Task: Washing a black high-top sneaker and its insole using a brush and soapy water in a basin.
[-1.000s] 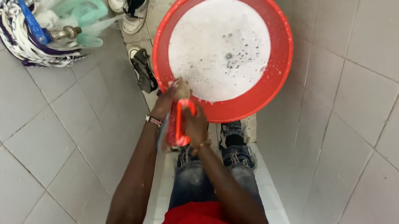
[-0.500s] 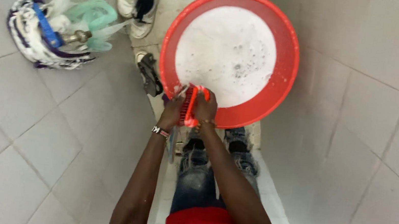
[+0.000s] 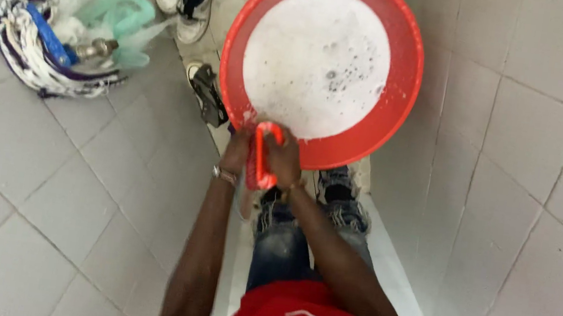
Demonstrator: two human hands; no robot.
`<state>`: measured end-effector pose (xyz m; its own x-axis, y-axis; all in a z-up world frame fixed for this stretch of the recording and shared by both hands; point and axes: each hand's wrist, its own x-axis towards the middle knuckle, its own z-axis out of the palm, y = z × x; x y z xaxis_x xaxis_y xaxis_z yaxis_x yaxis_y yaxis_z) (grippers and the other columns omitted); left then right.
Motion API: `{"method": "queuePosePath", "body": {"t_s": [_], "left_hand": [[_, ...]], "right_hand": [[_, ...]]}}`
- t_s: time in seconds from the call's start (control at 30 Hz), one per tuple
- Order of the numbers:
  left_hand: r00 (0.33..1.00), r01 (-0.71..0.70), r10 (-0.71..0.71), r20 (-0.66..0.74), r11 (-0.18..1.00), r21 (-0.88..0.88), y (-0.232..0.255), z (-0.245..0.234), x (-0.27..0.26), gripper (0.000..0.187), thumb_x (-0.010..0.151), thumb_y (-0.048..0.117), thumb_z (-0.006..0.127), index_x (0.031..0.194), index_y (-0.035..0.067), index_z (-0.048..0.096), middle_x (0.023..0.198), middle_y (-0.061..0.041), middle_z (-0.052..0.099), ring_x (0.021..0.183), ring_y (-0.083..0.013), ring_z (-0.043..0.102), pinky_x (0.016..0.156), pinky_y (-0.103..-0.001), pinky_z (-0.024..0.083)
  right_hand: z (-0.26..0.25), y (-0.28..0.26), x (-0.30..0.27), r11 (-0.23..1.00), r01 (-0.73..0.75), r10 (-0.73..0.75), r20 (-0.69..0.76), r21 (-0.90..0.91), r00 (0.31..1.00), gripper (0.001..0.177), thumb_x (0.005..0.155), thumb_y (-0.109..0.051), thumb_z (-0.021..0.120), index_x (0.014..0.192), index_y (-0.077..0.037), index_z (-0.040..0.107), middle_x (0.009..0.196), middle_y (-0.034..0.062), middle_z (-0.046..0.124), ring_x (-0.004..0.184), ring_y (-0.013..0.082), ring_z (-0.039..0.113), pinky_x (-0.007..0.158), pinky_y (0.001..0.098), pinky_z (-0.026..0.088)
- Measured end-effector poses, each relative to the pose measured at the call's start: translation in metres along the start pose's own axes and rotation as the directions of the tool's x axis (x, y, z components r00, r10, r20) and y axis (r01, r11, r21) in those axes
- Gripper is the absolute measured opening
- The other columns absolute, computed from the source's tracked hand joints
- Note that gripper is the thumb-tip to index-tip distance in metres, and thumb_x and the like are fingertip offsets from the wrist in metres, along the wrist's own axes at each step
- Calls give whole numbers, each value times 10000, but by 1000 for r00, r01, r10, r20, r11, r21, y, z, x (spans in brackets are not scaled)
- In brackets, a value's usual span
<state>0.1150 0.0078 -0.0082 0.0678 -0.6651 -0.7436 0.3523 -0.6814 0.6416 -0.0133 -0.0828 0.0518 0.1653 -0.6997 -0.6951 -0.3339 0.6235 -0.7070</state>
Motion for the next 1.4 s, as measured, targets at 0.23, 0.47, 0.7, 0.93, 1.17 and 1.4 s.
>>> {"method": "queuePosePath", "body": {"t_s": [0.23, 0.47, 0.7, 0.93, 1.17, 1.4], "left_hand": [[977, 209, -202, -64, 970, 123, -1, -12, 19, 539, 1098, 435, 372, 1253, -3, 647, 1134, -83, 704, 989, -165, 650, 865, -352, 532], [965, 232, -218, -146, 968, 92, -21, -13, 28, 512, 1137, 416, 394, 1223, 5, 687, 980, -75, 642, 831, -166, 542, 723, -353, 474], [992, 62, -64, -111, 998, -21, -3, -3, 15, 468, 1146, 352, 377, 1301, 3, 647, 1049, -37, 665, 887, -134, 583, 746, -334, 507], [990, 93, -109, -86, 980, -174, 1, -8, 37, 464, 1122, 327, 426, 1383, -18, 594, 1165, -66, 668, 1006, -189, 624, 880, -370, 545], [863, -440, 471, 184, 521, 731, -129, -67, 74, 496, 1253, 360, 275, 1399, 11, 595, 1343, -185, 646, 1300, -270, 586, 1104, -423, 468], [962, 275, -219, -166, 775, 569, 0, -14, 25, 588, 1141, 418, 301, 1628, 169, 516, 1042, -237, 734, 900, -430, 606, 751, -514, 498]], "right_hand": [[8, 19, 33, 996, 74, -69, -135, 39, 988, 369, 1033, -291, 641, 1270, -9, 659, 1125, 150, 740, 992, 259, 694, 838, 368, 563], [9, 14, 42, 989, -151, 150, -156, 5, 976, 413, 1002, -343, 617, 1302, -59, 606, 1081, 115, 738, 943, 225, 715, 802, 343, 601], [15, 77, 72, 942, -8, 37, -80, 334, 996, 392, 1049, -276, 655, 1337, -14, 607, 1170, 187, 670, 1025, 269, 636, 847, 382, 547], [15, 34, 36, 956, -8, 21, -41, 294, 999, 351, 1059, -249, 660, 1310, -3, 651, 1188, 194, 667, 1050, 265, 620, 895, 382, 510], [19, 55, 25, 978, -18, 40, -105, 209, 994, 434, 1061, -362, 634, 1340, -32, 597, 1209, 150, 657, 1046, 231, 631, 883, 400, 544], [-19, 56, 148, 959, -256, 282, -286, 125, 916, 527, 954, -431, 634, 1340, -72, 617, 1044, 212, 734, 916, 298, 655, 800, 442, 544]]}}
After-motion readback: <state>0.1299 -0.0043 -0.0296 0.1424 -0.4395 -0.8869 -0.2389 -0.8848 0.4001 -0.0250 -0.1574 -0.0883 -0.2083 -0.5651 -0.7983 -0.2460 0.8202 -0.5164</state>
